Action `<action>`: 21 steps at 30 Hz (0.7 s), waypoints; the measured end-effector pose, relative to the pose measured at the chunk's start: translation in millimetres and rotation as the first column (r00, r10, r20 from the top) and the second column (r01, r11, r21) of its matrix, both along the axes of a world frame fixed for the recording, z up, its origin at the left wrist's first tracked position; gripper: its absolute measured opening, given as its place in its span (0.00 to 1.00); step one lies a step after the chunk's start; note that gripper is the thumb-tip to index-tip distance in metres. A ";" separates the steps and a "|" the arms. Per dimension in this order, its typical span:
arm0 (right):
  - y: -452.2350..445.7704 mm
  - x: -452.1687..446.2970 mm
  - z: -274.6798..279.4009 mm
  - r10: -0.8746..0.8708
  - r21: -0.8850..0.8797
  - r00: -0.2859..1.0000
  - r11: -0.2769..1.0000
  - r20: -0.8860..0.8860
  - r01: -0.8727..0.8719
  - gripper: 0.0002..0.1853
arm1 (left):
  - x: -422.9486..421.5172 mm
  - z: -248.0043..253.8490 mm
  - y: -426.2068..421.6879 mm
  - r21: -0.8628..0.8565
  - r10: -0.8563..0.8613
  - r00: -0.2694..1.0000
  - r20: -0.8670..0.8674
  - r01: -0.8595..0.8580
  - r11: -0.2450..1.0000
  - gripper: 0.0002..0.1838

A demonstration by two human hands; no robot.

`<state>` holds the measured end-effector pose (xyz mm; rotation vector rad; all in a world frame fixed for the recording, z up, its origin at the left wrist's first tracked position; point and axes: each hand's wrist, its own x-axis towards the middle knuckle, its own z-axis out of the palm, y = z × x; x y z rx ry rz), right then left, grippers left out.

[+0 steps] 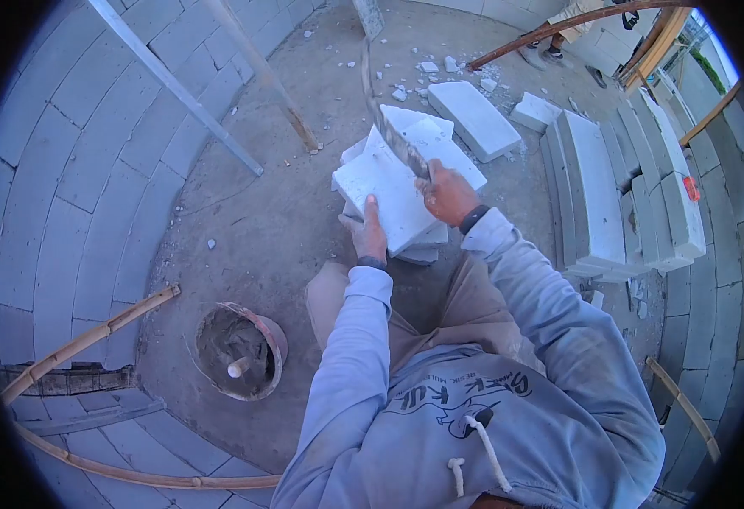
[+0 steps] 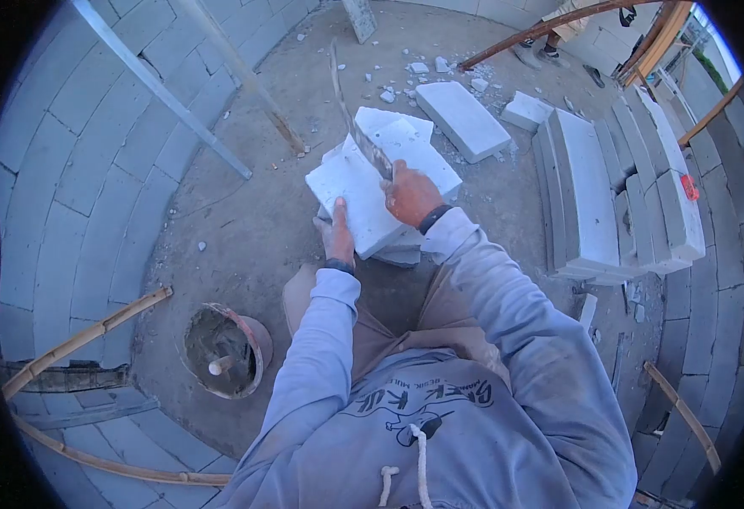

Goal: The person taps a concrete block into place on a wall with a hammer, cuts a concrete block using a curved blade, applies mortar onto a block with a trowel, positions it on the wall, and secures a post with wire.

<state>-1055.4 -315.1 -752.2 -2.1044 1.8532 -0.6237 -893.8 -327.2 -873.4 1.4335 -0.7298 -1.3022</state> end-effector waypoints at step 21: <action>7.0 -2.0 9.8 -0.023 -0.147 1.000 0.989 0.015 0.025 0.16 | 0.3 -11.3 -2.9 -0.033 0.027 0.999 0.021 -0.026 0.999 0.61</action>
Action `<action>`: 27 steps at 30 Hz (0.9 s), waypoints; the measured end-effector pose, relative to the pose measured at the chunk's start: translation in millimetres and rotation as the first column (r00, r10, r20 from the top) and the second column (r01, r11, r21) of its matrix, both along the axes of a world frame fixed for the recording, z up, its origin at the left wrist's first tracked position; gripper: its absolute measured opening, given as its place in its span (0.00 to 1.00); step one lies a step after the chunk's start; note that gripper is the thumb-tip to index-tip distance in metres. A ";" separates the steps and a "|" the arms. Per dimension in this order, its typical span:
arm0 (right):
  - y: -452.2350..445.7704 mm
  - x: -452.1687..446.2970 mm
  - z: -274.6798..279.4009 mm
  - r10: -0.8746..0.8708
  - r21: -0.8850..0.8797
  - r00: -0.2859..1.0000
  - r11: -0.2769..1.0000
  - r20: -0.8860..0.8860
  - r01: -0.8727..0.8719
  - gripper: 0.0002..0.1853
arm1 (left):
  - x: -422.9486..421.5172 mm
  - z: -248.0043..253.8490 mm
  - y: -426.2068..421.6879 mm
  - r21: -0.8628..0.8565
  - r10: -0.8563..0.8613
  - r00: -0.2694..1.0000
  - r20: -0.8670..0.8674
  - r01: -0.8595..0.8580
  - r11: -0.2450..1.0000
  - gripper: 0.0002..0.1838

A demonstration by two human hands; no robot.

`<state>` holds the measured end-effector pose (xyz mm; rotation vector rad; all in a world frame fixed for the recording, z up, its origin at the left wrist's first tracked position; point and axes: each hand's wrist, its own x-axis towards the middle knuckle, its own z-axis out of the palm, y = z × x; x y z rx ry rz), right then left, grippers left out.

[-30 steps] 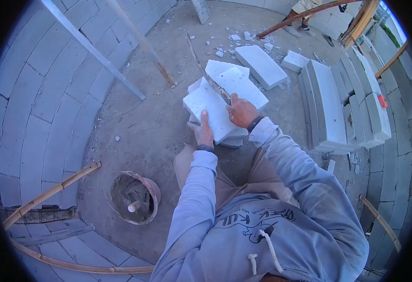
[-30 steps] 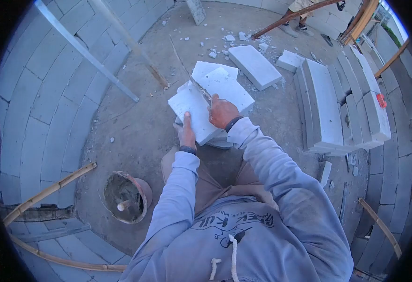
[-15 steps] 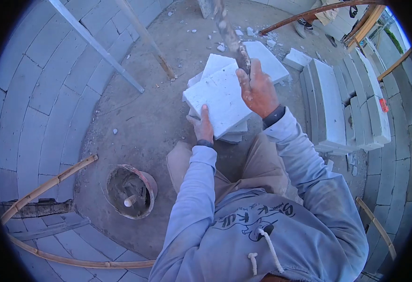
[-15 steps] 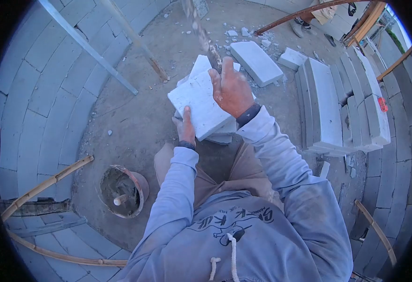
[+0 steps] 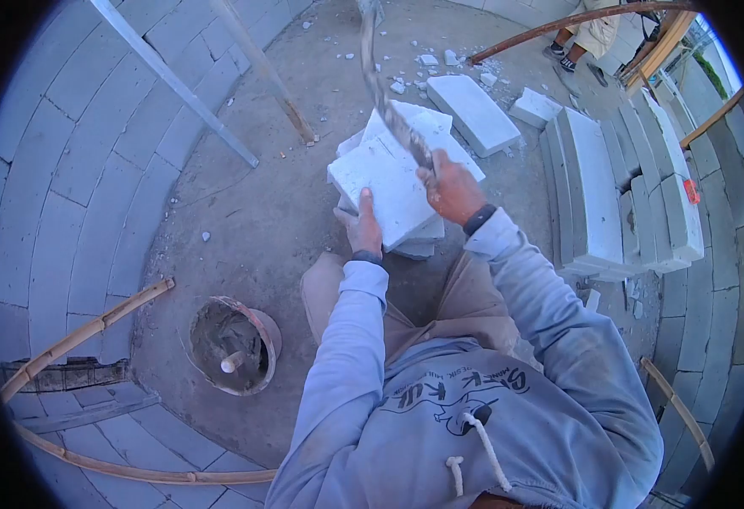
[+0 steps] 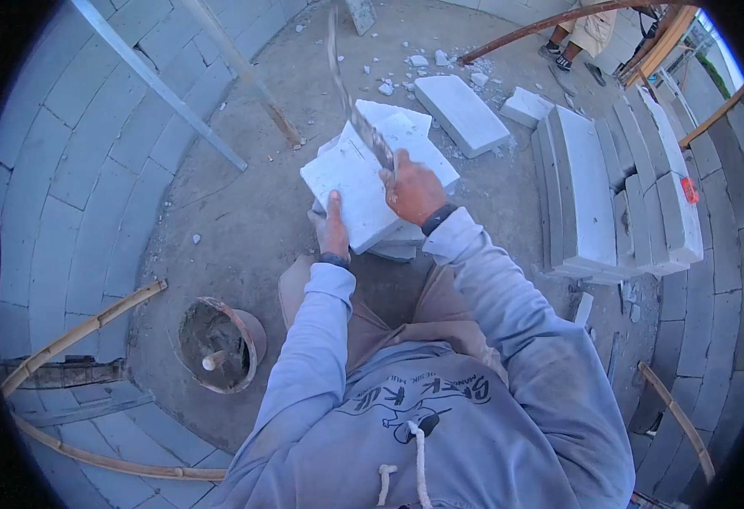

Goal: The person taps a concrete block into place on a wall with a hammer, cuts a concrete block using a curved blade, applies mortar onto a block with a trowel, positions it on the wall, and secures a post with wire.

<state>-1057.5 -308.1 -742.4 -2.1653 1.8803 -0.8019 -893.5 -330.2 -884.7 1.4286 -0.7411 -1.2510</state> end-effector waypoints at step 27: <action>64.0 2.8 74.9 -0.029 -0.303 0.988 0.950 0.149 0.074 0.12 | -1.7 16.1 2.2 0.024 0.011 1.000 -0.002 -0.011 1.000 0.60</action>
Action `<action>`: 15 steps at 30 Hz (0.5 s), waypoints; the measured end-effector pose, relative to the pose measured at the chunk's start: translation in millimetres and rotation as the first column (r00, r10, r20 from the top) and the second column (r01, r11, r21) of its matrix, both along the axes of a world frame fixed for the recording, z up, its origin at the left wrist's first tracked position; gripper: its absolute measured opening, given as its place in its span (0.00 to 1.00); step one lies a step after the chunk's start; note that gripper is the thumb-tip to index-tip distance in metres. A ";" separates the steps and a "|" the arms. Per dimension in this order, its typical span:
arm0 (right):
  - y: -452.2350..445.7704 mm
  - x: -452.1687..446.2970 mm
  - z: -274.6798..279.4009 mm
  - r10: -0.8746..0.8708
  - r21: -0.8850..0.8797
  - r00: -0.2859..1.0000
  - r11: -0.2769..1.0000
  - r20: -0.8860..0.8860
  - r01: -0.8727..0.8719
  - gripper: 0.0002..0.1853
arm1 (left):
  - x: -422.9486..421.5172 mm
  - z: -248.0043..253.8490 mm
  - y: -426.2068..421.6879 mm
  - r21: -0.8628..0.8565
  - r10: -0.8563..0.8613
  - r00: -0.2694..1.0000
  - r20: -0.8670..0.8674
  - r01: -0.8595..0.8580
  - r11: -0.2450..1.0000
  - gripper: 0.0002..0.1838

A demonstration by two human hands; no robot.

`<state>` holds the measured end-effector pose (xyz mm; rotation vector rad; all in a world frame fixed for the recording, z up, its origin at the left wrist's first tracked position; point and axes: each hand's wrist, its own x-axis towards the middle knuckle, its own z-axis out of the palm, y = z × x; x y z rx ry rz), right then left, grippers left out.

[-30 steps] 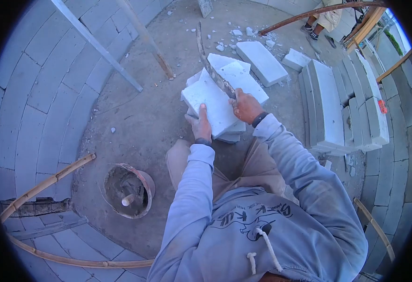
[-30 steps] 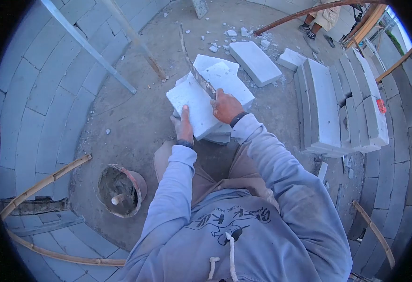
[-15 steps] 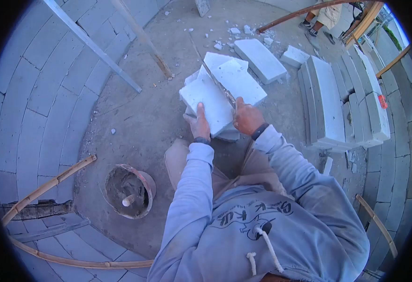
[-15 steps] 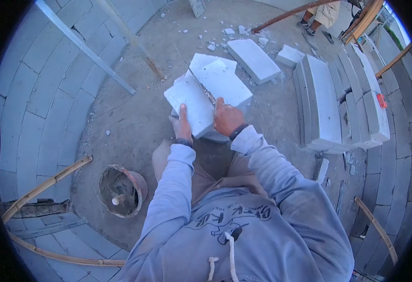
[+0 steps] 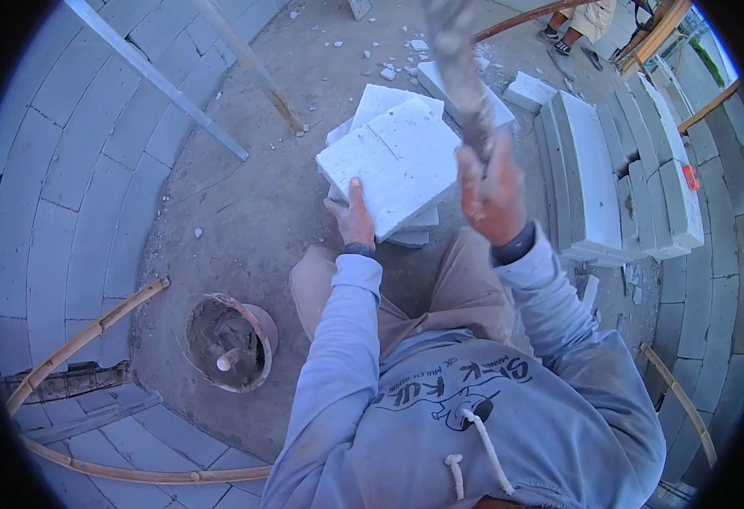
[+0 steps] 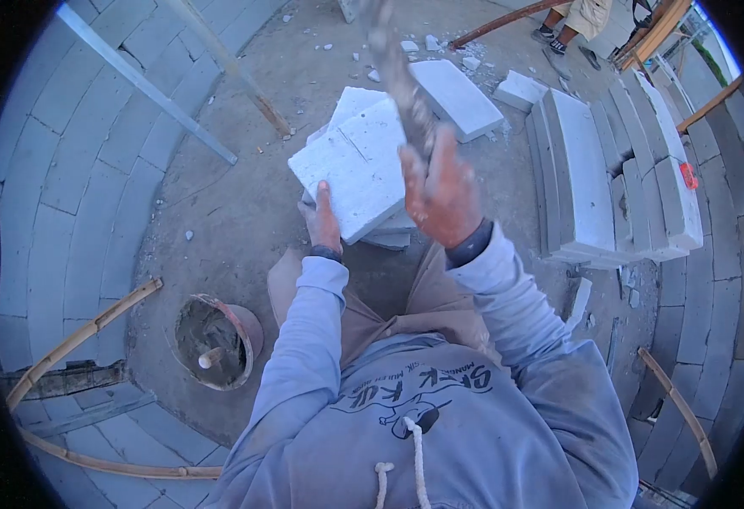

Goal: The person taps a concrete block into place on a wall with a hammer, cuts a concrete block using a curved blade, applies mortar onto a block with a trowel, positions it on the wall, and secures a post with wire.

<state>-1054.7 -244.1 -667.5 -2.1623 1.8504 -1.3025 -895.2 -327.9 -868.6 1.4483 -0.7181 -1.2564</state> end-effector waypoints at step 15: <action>23.0 -5.9 -2.3 -0.063 0.003 0.997 0.998 -0.045 0.063 0.12 | -1.9 -4.9 1.7 -0.036 0.039 0.999 -0.013 -0.039 0.999 0.57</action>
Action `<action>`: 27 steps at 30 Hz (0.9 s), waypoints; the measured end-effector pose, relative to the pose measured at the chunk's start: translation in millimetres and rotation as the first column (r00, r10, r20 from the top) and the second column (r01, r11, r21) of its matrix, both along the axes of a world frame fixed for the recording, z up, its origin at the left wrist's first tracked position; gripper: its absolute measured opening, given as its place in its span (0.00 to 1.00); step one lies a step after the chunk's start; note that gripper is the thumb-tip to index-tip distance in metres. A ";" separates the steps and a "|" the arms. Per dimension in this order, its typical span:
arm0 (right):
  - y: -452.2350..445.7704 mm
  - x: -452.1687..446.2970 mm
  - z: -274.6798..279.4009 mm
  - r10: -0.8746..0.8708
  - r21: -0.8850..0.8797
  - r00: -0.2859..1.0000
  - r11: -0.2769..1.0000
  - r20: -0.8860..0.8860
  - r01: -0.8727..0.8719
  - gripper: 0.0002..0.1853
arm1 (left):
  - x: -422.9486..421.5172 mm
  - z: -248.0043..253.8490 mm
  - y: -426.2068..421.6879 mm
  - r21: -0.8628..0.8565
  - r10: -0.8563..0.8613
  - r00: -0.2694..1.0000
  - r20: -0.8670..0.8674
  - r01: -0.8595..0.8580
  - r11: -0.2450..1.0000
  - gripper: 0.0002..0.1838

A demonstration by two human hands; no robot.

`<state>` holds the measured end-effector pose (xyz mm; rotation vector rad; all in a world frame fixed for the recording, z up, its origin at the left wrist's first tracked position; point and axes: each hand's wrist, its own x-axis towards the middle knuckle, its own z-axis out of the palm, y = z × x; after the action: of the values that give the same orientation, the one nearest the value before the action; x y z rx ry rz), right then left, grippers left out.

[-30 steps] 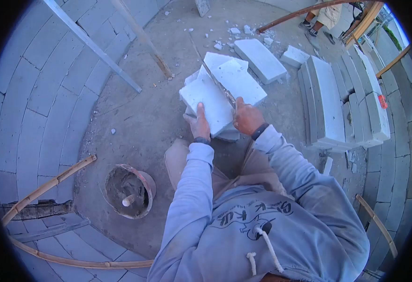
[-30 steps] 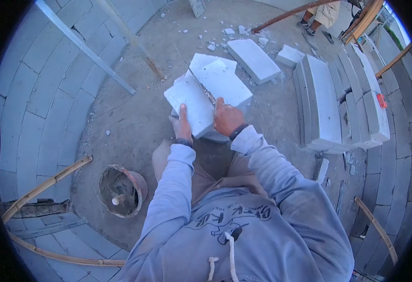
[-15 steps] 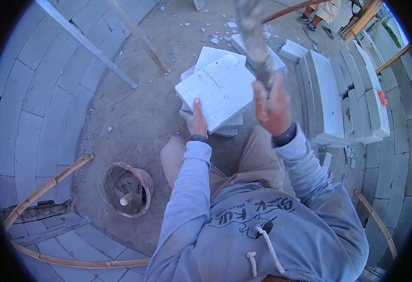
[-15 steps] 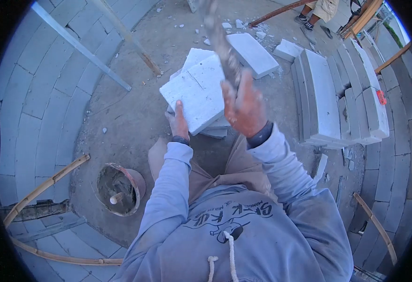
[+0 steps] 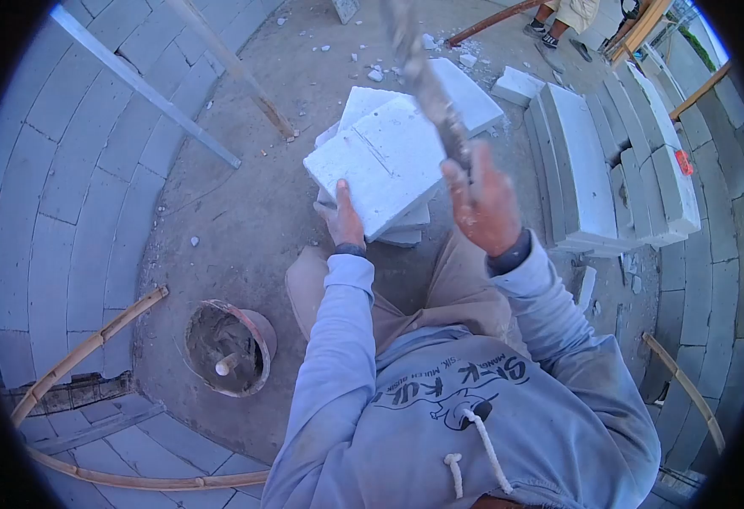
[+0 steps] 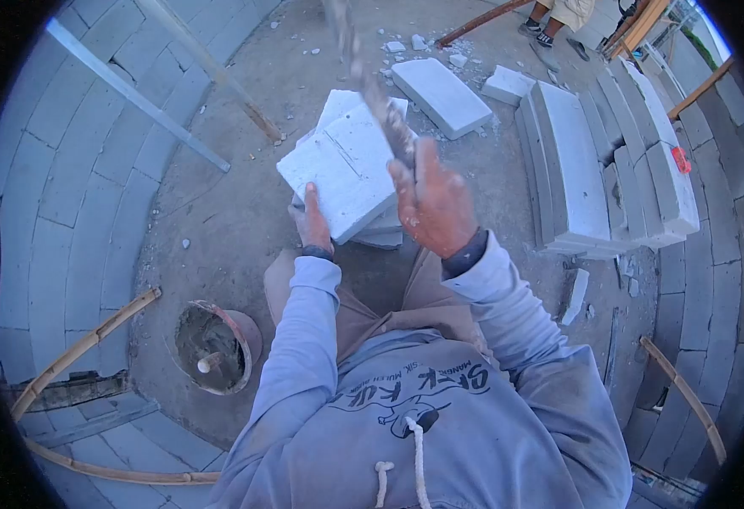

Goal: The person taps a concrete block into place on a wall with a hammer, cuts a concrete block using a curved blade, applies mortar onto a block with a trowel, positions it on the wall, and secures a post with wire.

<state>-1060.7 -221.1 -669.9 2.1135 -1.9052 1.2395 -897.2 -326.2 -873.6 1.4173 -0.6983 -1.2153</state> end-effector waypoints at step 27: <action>35.5 -29.0 -114.1 0.098 0.399 0.985 0.916 -0.142 -0.034 0.16 | -2.0 7.5 4.7 -0.046 -0.003 0.999 -0.050 0.001 0.999 0.49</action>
<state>-1089.6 -185.6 -783.9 2.3931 -2.1739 0.7043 -899.1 -321.6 -866.0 1.3446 -0.6892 -1.2246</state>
